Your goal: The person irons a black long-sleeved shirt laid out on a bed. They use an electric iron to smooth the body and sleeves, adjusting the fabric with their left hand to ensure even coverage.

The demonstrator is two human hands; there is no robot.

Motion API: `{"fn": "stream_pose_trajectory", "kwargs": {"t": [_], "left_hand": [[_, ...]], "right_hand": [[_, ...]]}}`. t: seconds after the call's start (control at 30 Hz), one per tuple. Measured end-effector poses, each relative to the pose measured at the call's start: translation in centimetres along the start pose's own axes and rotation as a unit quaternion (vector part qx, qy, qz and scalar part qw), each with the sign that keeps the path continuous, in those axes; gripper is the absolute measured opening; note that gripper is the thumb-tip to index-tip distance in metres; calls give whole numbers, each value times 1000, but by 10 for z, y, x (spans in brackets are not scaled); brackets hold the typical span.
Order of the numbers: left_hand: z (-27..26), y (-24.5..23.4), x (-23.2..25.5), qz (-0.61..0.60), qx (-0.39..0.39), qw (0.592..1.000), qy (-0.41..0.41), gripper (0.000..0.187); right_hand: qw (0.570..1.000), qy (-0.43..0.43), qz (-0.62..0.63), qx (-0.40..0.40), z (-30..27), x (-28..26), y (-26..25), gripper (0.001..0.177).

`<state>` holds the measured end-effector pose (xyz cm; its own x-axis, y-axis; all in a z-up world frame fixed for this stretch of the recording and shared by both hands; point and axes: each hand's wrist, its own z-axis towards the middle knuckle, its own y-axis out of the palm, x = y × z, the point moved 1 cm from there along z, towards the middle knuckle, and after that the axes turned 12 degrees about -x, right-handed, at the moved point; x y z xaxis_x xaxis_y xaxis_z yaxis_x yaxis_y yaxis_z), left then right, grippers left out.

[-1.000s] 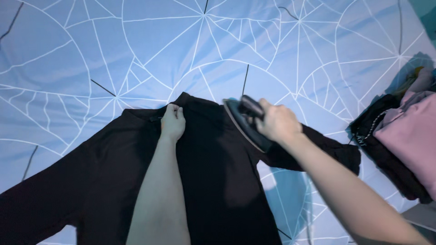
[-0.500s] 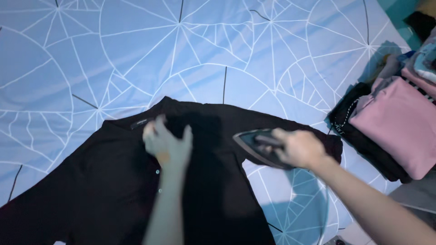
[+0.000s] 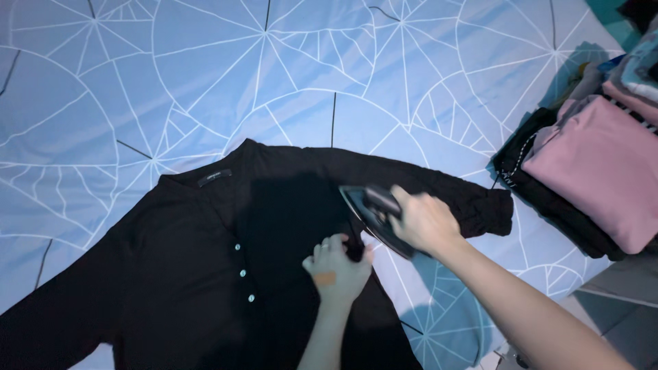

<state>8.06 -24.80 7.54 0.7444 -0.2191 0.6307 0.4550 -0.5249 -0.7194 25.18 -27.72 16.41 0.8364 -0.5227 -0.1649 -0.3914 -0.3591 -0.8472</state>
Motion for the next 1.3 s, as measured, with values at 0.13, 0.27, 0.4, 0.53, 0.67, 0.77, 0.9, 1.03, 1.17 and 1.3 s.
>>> {"fn": "stream_pose_trajectory", "kwargs": {"t": [0.13, 0.27, 0.4, 0.53, 0.67, 0.77, 0.9, 1.03, 1.17, 1.3], "left_hand": [[-4, 3, 6, -5, -2, 1000, -25, 15], [3, -6, -18, -103, -72, 992, 26, 14], [12, -8, -38, -118, -132, 984, 25, 13], [21, -8, -51, -209, -163, 964, 11, 11], [20, 2, -60, -266, -161, 950, 30, 10], [24, 5, -69, -318, -164, 932, 67, 9], [25, 7, -76, -321, -186, 926, 76, 13], [32, 8, -81, -322, -201, 921, 89, 15], [35, 15, -93, -305, -235, 922, 40, 17], [45, 27, -92, -395, -229, 887, 64, 17]], "right_hand": [[999, 3, 39, 10, 16, -25, -8, 29], [998, -9, 67, 18, -17, -18, 0, 32], [996, 59, 72, -14, -46, -21, 21, 45], [994, 70, 80, 22, -16, -41, 16, 48], [991, 87, 101, 34, -4, -54, 14, 40], [989, 51, 106, 87, -35, -58, 38, 50], [989, 122, 86, 14, -54, -55, 58, 39], [991, 79, 21, 102, -18, -45, 29, 27], [983, 127, 52, 122, -13, -45, 27, 24], [993, 105, 14, 60, -38, -46, 40, 34]]}}
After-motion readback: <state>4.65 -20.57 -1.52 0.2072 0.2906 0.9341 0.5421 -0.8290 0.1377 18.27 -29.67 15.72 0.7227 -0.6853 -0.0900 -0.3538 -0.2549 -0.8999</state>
